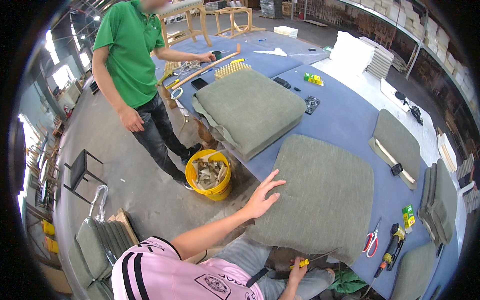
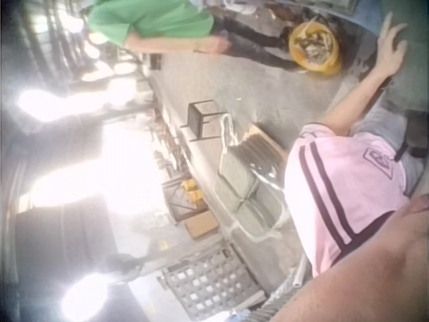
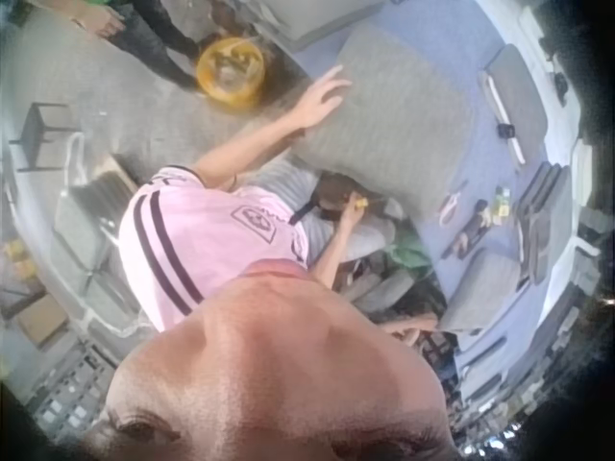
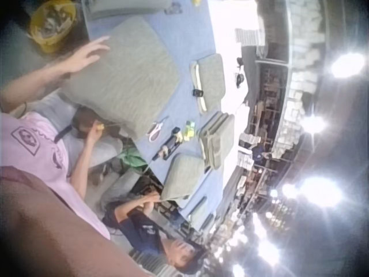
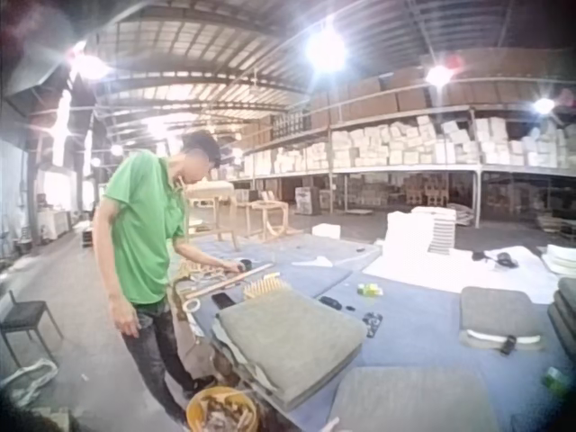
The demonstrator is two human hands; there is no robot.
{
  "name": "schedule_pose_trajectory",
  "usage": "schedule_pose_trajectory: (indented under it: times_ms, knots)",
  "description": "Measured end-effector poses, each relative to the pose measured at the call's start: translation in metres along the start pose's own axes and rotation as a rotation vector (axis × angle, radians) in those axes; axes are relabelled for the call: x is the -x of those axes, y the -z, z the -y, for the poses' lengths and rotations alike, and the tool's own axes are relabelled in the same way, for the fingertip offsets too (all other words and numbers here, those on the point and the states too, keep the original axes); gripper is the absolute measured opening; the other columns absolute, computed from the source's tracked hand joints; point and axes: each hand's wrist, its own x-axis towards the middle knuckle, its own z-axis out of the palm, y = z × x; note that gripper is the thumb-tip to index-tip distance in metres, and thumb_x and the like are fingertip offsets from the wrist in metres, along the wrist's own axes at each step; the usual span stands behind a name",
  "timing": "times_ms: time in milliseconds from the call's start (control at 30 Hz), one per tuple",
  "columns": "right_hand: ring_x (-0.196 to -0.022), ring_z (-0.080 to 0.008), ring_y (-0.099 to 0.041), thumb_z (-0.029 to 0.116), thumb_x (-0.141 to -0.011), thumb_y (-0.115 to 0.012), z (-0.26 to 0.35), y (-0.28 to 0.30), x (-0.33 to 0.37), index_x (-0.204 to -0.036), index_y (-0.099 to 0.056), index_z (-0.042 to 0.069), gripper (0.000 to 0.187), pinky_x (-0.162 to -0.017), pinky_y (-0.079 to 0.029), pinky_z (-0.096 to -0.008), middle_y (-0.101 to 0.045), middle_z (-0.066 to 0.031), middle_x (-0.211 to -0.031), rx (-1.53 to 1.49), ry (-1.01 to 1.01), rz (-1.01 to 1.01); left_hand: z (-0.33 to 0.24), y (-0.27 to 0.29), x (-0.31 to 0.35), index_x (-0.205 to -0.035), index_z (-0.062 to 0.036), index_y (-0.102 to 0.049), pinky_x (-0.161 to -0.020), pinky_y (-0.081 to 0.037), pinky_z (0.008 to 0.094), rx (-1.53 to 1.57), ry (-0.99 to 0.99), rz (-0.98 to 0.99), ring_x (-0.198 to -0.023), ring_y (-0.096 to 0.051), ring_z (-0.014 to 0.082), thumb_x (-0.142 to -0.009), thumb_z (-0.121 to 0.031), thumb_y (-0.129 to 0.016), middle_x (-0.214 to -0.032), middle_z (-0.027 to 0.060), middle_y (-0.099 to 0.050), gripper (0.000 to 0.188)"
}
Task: The person staples fabric onto cushion frames using a staple gun, then uses a screwdriver to smooth the fabric and scissors to trim excess material. The finished cushions are stacked on the table.
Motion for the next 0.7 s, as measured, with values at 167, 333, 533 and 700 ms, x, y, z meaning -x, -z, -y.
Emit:
schedule_pose_trajectory:
  times_ms: [167,333,533,700]
  knots:
    - [-0.085,-0.016,-0.069,0.018,-0.107,-0.07,-0.007,0.004,-0.003,-0.113,-0.063,0.004,0.016,-0.075,-0.053,-0.0312,-0.068,-0.0032,-0.101,-0.023,0.016,-0.041,0.009,-0.007,-0.01,-0.149,-0.0121,-0.061,-0.132,-0.023,0.0483,-0.027,-0.048,0.032,-0.166,-0.023,0.0369,-0.102,-0.015,-0.064,-0.178,0.0187,-0.027,0.048]
    - [-0.084,-0.0106,-0.062,0.014,-0.109,-0.067,0.065,-0.027,0.035,-0.115,-0.064,0.005,0.012,-0.078,-0.058,-0.0296,-0.065,-0.0023,-0.102,-0.035,0.231,-0.206,0.018,-0.003,0.006,-0.151,-0.0104,-0.059,-0.132,-0.023,0.0491,-0.132,0.049,-0.137,-0.165,-0.023,0.0422,-0.099,-0.012,-0.066,-0.176,0.0284,-0.025,0.053]
    - [-0.092,-0.0246,-0.066,0.012,-0.103,-0.072,0.171,-0.014,0.116,-0.131,-0.063,0.001,0.032,-0.086,-0.054,-0.0374,-0.07,-0.0148,-0.107,0.458,0.34,-0.143,-0.009,-0.016,-0.003,-0.15,-0.0149,-0.06,-0.128,-0.028,0.0578,-0.432,-0.072,-0.074,-0.16,-0.026,0.0518,-0.1,-0.015,-0.063,-0.175,0.0256,-0.027,0.05]
    - [-0.092,-0.0373,-0.072,0.01,-0.097,-0.076,0.245,-0.022,0.116,-0.153,-0.059,0.007,0.058,-0.083,-0.058,-0.0429,-0.074,-0.0195,-0.111,0.814,0.745,0.07,-0.038,-0.016,0.014,-0.144,-0.0159,-0.064,-0.12,-0.043,0.0564,-0.646,-0.085,0.08,-0.16,-0.026,0.0528,-0.099,-0.011,-0.064,-0.171,0.0205,-0.038,0.045]
